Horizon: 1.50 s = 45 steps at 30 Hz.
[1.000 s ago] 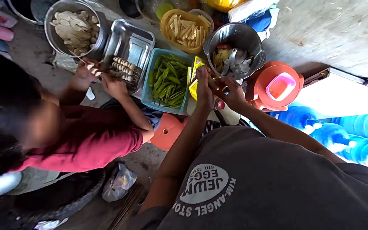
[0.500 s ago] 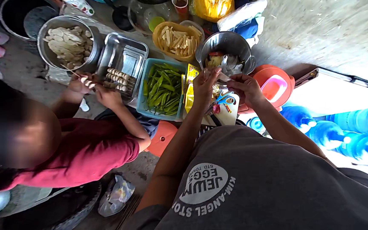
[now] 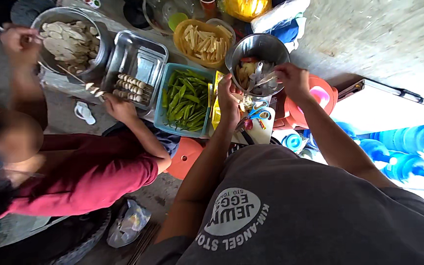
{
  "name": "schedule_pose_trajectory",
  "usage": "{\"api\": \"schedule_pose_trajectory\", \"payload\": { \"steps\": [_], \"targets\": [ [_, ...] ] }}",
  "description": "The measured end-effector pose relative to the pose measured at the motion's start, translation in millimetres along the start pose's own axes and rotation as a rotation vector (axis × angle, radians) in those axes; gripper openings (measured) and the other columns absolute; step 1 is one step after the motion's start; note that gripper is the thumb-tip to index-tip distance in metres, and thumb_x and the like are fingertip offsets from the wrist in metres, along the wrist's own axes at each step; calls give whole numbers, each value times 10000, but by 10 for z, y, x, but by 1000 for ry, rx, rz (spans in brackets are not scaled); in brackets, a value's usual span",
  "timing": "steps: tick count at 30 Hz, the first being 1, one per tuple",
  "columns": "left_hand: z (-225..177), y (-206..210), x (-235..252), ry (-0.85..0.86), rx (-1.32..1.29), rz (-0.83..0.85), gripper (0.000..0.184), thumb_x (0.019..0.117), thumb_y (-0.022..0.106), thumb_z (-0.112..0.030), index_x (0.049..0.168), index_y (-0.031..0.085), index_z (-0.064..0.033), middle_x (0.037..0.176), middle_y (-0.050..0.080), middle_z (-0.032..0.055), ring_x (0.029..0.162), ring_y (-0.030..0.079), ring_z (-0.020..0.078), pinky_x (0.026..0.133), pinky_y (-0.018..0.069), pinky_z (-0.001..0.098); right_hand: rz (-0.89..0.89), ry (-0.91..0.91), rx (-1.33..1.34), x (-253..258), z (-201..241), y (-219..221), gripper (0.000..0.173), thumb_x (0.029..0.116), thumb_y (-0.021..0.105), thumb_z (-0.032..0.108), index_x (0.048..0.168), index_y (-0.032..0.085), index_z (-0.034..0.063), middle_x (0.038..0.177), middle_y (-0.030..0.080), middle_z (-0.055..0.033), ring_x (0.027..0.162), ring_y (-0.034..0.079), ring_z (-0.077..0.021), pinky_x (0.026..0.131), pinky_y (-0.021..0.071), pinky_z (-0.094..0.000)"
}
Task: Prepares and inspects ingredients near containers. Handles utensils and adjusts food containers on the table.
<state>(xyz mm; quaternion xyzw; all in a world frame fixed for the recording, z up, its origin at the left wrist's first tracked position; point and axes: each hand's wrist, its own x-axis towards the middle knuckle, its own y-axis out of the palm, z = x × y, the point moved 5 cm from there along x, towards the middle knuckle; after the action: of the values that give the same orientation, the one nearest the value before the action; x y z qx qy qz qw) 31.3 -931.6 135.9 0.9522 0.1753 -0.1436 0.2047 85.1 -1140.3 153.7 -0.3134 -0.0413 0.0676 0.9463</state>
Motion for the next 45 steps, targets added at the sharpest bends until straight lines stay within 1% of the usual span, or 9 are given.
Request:
{"api": "schedule_pose_trajectory", "payload": {
  "steps": [3,11,14,18,23,28,34,37,45],
  "targets": [
    [-54,-130,-44,-24,-56,-100,211,1082,321,-137,1135,518,-83,788,511,-41,687,562,79,743,535,272,298,-22,-336,63,13,295,327,1091,438,129,1266,666,-28,1201,703,-246,1141,672,-426,1022,484,-581],
    [-198,-266,-149,3,-116,-151,355,1076,231,-143,910,544,-131,715,581,-34,622,584,78,639,521,236,169,-94,-475,68,338,169,317,1074,457,118,1227,696,-24,1153,718,-256,1064,697,-460,927,518,-619],
    [-217,-250,-178,10,-106,-123,389,1092,222,-162,929,571,-104,730,602,-24,638,606,78,649,536,232,372,72,-547,74,183,371,312,1081,440,104,1273,653,-19,1240,671,-268,1173,634,-477,997,464,-653],
    [-306,-190,-142,40,-59,26,372,1098,233,-144,1113,585,-26,963,703,51,878,710,144,851,585,320,74,-185,-411,77,178,298,244,1025,544,67,1109,705,-94,1156,700,-280,1101,682,-451,949,523,-595],
    [-392,9,-118,73,-104,140,317,1108,347,-126,1219,591,42,1150,704,107,1061,706,175,973,565,350,-11,28,-112,107,-109,201,272,1018,550,68,1200,633,-117,1191,648,-284,1080,654,-379,968,521,-496],
    [-412,245,-100,25,-159,125,294,1099,423,-114,1271,579,66,1201,693,131,1109,690,170,1002,544,325,-218,280,643,33,-162,139,313,1006,469,-40,1315,437,-70,950,574,-89,860,674,-143,873,588,-339],
    [-361,580,-49,96,-125,192,332,1098,423,-105,1324,548,104,1286,655,164,1187,650,165,1058,501,310,-70,423,827,-208,89,362,263,1093,466,221,1277,560,59,883,576,37,566,456,-2,507,403,-165],
    [-290,696,-9,134,-77,268,370,1107,380,-119,1369,523,100,1330,638,163,1247,611,160,1089,466,304,46,523,943,-337,211,440,292,1109,429,329,1217,594,114,996,651,39,610,503,22,487,362,-139],
    [-172,784,-46,150,-93,353,388,1118,345,-144,1354,515,112,1343,627,166,1259,605,159,1107,455,303,-65,572,1262,-336,122,326,112,1089,461,155,1058,564,123,968,725,7,554,540,45,429,341,-110]
  ]
}}
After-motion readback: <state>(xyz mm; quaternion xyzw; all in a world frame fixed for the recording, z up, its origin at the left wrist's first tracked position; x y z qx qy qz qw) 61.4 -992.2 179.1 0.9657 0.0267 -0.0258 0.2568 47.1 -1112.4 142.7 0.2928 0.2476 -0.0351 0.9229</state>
